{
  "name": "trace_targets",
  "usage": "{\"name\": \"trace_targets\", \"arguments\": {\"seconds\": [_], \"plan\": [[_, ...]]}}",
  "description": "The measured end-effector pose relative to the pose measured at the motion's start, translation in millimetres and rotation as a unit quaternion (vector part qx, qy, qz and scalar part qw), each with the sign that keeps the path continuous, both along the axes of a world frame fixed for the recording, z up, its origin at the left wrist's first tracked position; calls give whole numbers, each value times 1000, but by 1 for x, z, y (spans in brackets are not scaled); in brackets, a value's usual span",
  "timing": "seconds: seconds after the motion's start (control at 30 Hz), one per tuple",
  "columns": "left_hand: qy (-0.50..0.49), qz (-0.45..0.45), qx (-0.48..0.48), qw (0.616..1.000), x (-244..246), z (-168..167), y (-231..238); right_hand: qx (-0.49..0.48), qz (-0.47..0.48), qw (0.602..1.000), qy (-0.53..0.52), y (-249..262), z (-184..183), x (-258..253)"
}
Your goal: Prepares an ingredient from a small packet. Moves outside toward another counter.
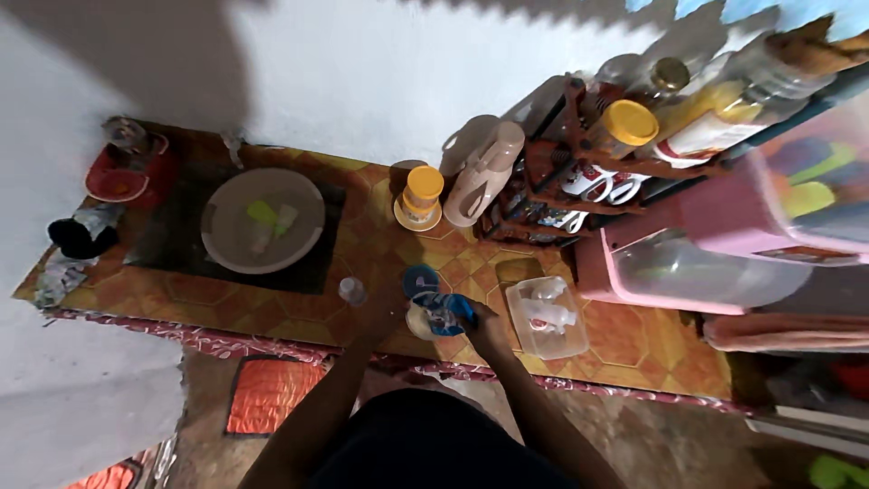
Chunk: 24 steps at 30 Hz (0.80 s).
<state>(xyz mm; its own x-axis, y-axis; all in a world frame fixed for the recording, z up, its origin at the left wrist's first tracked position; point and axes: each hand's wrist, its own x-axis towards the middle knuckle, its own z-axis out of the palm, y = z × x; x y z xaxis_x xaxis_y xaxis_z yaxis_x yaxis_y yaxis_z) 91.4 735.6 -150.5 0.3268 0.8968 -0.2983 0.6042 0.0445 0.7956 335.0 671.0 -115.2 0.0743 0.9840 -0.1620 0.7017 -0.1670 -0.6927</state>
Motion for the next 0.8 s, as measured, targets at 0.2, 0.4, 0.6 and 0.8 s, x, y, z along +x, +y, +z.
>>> {"name": "trace_targets", "arguments": {"seconds": [0.2,0.4,0.6,0.8], "plan": [[46,-156,76,984,25,9,18,-5,56,998,-24,14,18,-2],[-2,-159,-49,986,33,21,25,37,55,997,36,23,19,-1],[-72,33,-150,986,21,21,11,-46,-53,990,121,7,-4,17],[-108,95,-195,970,15,6,11,-80,-41,988,128,10,-38,-7]]}}
